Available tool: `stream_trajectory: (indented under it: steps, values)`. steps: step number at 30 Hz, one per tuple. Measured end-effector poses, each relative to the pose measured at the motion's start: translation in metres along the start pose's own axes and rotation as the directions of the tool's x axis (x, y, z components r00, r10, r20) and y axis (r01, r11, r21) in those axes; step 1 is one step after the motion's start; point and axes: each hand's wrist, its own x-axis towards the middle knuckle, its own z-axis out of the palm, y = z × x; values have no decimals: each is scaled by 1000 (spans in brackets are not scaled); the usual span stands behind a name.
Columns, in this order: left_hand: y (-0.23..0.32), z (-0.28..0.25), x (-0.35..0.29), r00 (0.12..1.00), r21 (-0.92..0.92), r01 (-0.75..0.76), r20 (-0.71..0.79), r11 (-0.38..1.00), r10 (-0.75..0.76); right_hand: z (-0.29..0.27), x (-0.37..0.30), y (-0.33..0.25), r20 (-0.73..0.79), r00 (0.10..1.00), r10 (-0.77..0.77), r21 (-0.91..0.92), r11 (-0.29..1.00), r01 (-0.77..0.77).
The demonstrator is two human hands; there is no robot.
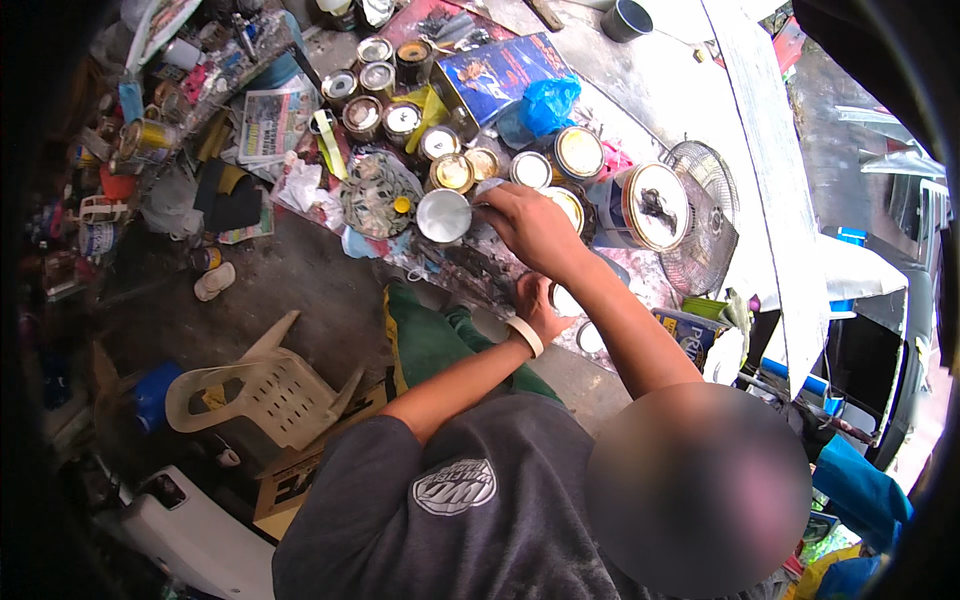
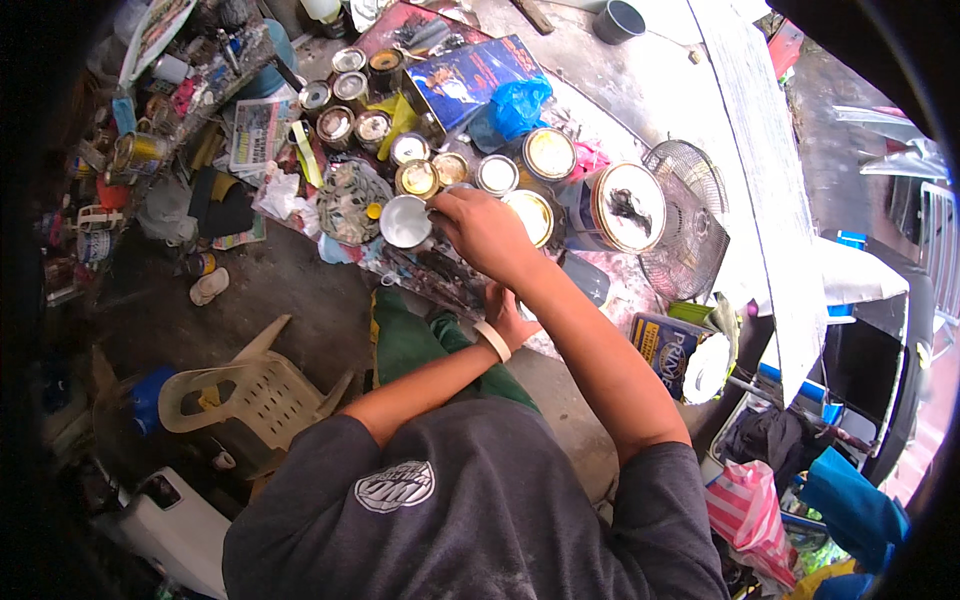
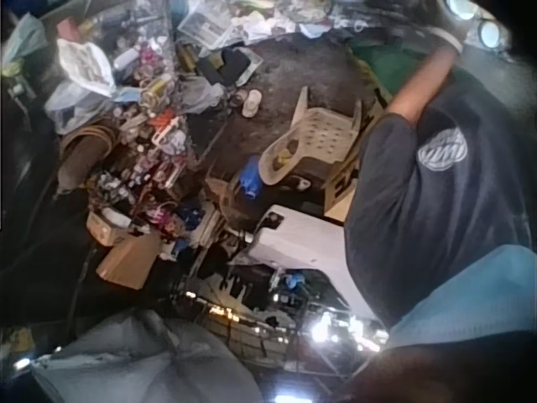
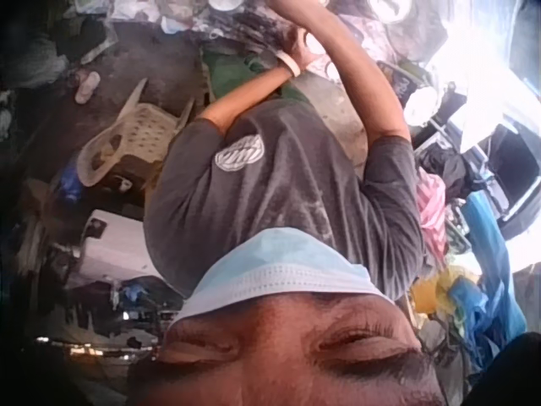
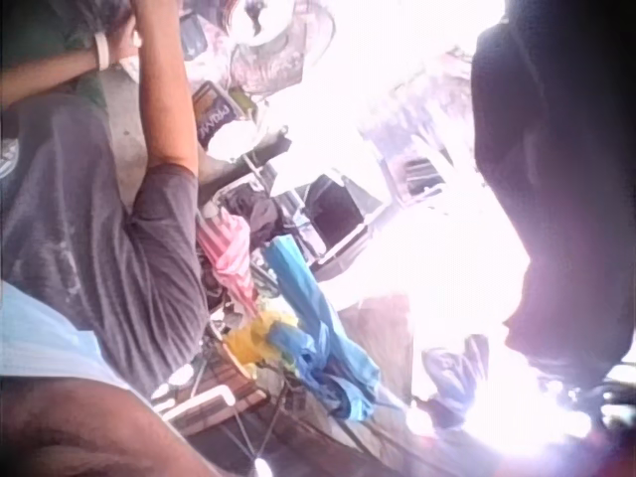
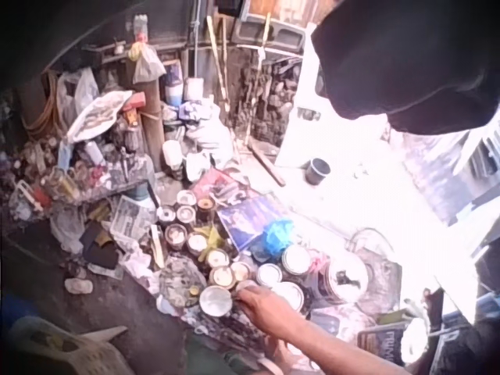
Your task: The person mixes white paint in a small metal cup by pouring liquid from a can and using a flat metal tool to stir and scrape the sides.
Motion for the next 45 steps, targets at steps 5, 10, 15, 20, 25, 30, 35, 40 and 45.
stream_trajectory:
  steps: [5, 10, 15, 20, 25, 30, 35, 40, 45]
  values:
    - [13, -59, 6, 978, -80, -37, 201, 996, 52, 2, -1, -10, -28, 1000, 1, -8, 1000, -2]
    - [30, -141, 19, 929, -142, -193, 292, 971, 227, -3, -10, -36, -134, 989, 64, -31, 997, -68]
    - [31, -235, 31, 889, -86, -253, 373, 964, 266, -3, -30, -57, -298, 932, 207, 123, 976, -177]
    - [31, -311, 49, 919, 16, -214, 342, 977, 196, 32, -50, -55, -398, 737, 546, 427, 821, -378]
    - [14, -346, 76, 929, 14, -158, 341, 987, 143, 75, -76, -32, -328, 384, 863, 891, 418, -179]
    - [-15, -350, 105, 913, 4, -189, 369, 982, 174, 113, -103, -25, 56, 227, 972, 979, -98, 179]
    - [-27, -344, 125, 883, 2, -287, 388, 958, 263, 109, -113, -49, 47, 288, 956, 934, -145, 327]
    - [-18, -340, 139, 863, 2, -385, 355, 923, 359, 67, -102, -108, -194, 263, 945, 946, 109, 307]
    - [9, -344, 151, 816, 16, -520, 306, 854, 491, 43, -87, -163, -537, 243, 808, 842, 533, 90]
